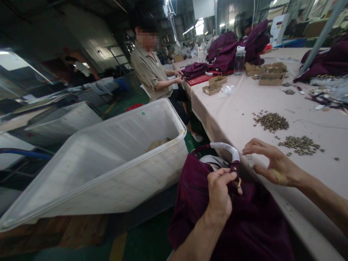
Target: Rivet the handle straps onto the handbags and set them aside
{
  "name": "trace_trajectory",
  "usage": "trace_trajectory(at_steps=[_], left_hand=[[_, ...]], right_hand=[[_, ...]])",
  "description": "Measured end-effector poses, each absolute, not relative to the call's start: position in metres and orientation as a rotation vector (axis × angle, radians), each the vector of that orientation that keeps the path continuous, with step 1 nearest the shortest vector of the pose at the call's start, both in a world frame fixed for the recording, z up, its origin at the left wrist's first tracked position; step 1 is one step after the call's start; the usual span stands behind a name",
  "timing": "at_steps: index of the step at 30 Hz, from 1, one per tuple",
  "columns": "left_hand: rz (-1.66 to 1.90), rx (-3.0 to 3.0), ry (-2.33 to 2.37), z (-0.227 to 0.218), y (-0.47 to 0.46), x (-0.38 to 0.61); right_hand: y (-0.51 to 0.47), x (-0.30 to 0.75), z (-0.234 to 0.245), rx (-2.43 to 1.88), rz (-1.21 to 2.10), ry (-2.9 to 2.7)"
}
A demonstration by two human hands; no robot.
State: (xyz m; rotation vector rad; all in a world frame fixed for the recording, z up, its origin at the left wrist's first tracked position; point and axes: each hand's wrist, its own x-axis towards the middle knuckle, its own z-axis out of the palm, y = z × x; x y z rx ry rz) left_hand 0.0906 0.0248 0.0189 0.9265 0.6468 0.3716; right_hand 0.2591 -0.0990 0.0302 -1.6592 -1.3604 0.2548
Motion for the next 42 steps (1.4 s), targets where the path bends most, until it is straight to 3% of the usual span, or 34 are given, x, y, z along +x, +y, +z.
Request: trace_trajectory(at_steps=[7, 15, 22, 30, 33, 38, 42], left_hand=[[0.200, 0.974, 0.521, 0.035, 0.042, 0.078], [0.601, 1.823, 0.399, 0.046, 0.044, 0.063], [0.190, 1.497, 0.207, 0.040, 0.057, 0.071], [0.259, 1.268, 0.046, 0.108, 0.027, 0.090], [0.353, 1.288, 0.128, 0.096, 0.022, 0.107], [0.360, 1.245, 0.351, 0.027, 0.019, 0.133], [0.381, 1.223, 0.381, 0.004, 0.016, 0.133]], right_hand=[[-0.086, 0.242, 0.025, -1.488, 0.280, -1.540], [-0.095, 0.255, 0.036, -1.589, 0.614, -1.474], [-0.092, 0.266, 0.033, -1.374, 1.049, -1.224], [-0.091, 0.266, 0.070, -1.000, 0.748, -0.956], [-0.092, 0.279, 0.072, -1.184, 0.622, -0.933], [-0.129, 0.340, 0.059, -2.142, 0.172, -1.028], [-0.168, 0.375, 0.045, -2.411, 0.179, -1.089]])
